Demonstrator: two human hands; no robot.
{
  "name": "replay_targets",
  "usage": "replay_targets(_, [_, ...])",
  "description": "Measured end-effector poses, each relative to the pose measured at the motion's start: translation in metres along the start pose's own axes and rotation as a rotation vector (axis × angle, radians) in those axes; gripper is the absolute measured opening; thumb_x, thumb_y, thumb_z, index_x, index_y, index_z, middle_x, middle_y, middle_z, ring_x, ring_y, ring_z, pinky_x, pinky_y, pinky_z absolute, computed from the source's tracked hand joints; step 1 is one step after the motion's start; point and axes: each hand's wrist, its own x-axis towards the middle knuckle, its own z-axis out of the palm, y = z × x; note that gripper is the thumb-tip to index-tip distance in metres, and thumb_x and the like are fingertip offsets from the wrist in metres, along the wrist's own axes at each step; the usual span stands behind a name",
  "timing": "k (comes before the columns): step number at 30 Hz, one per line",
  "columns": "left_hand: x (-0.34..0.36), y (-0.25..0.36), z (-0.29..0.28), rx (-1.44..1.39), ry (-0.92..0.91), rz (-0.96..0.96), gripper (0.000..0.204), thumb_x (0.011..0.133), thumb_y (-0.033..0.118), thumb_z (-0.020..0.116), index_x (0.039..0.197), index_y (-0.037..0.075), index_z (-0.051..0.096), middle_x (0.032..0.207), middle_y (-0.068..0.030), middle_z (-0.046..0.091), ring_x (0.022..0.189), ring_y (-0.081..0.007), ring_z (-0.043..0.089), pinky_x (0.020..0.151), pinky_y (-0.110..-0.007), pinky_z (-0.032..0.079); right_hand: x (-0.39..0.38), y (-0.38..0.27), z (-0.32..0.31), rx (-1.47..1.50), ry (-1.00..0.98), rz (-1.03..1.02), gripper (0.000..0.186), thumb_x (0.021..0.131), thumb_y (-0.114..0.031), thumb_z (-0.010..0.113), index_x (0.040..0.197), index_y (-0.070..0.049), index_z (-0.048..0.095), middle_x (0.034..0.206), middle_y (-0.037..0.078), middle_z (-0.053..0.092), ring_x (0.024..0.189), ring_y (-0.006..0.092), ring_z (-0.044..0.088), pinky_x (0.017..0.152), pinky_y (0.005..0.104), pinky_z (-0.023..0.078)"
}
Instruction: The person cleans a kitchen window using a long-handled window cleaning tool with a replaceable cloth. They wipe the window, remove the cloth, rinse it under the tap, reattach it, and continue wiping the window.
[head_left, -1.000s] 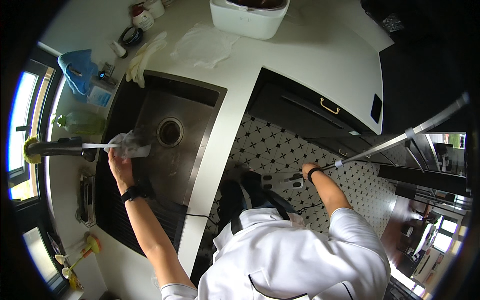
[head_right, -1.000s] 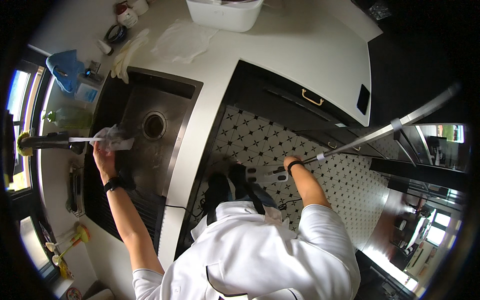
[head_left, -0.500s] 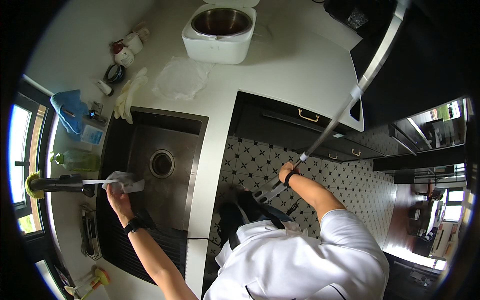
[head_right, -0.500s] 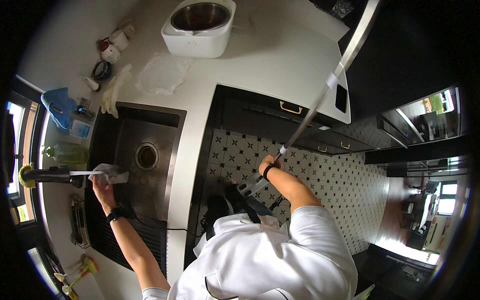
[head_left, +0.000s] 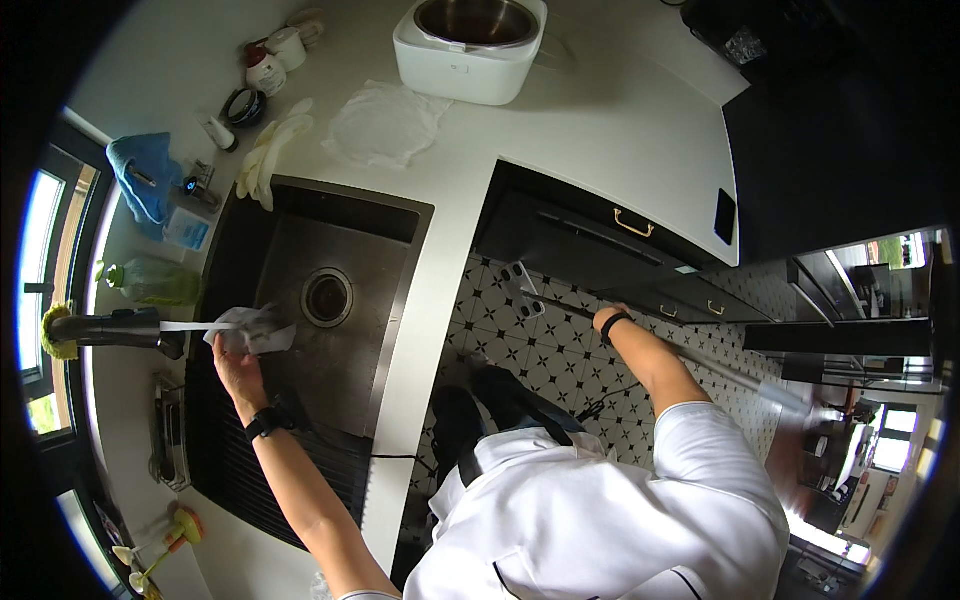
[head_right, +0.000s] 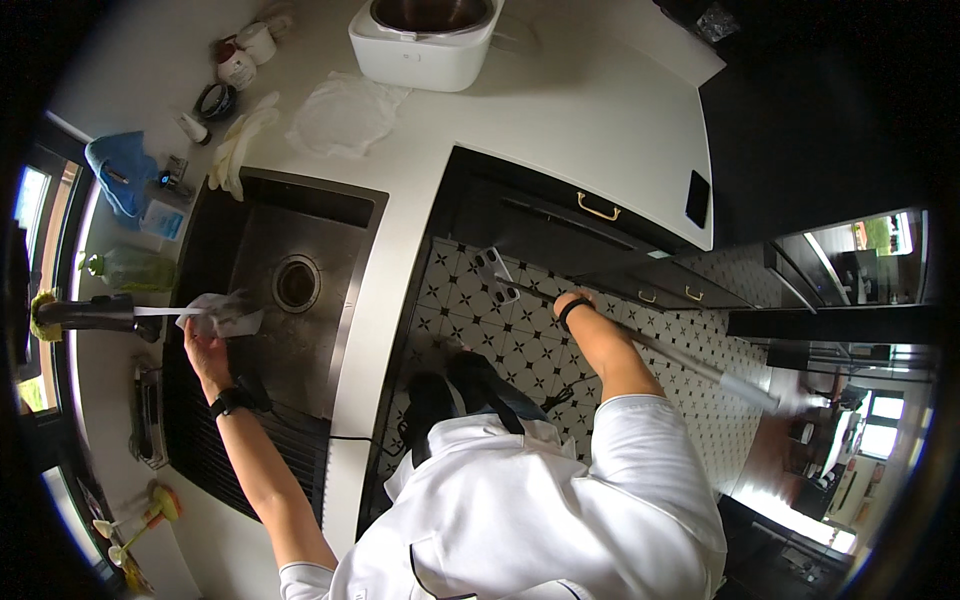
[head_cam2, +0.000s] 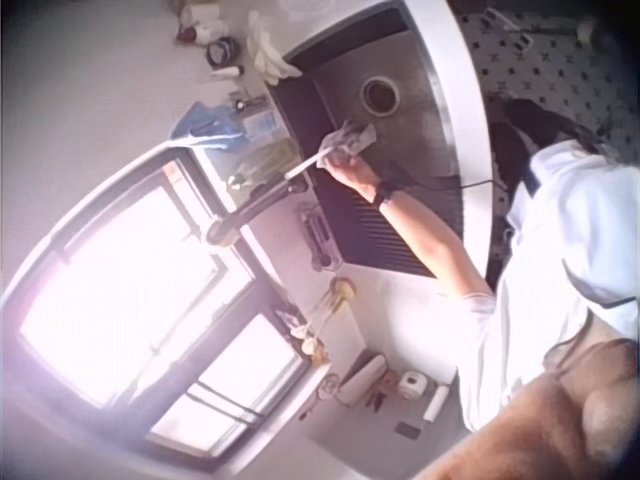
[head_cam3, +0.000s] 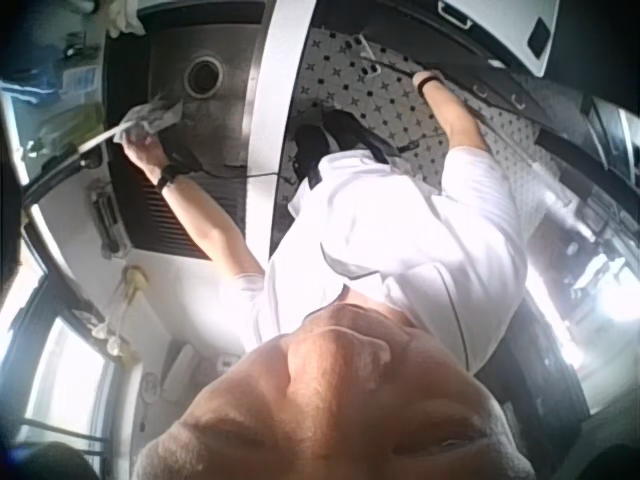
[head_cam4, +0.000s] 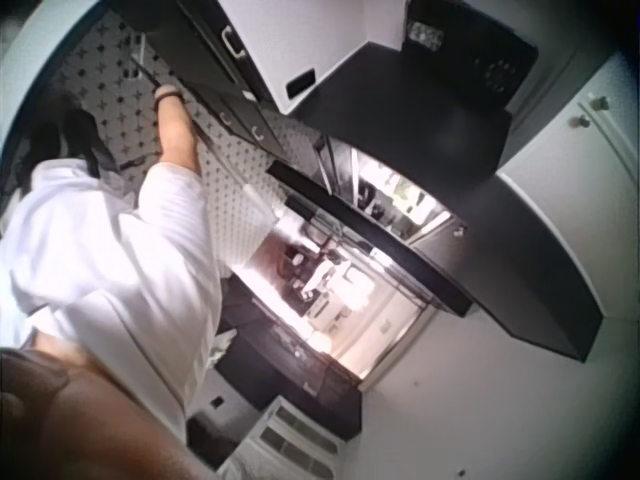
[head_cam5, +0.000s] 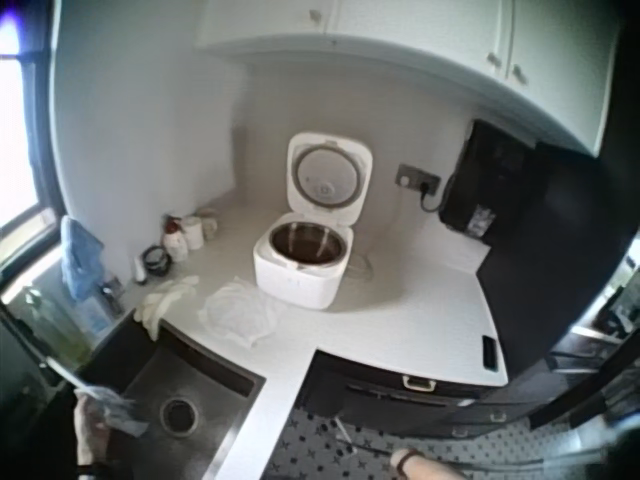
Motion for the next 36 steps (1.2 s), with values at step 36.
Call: replay_targets(36, [0.077, 0.021, -0.054, 0.531, -0.016, 0.007, 0.057, 0.099, 0.039, 0.048, 0.146, 0.007, 0.042, 0.147, -0.0172, 0.045, 0.132, -0.0335, 0.045, 0.11, -0.047, 0.035, 0.039, 0.17, 0.134, 0.264, 0.725, 0.388, 0.024, 0.093, -0.018, 0.061, 0.116, -0.021, 0.068, 0.111, -0.001, 0.063, 0.12, 0.02, 0.05, 0.107, 0.0463, 0.028])
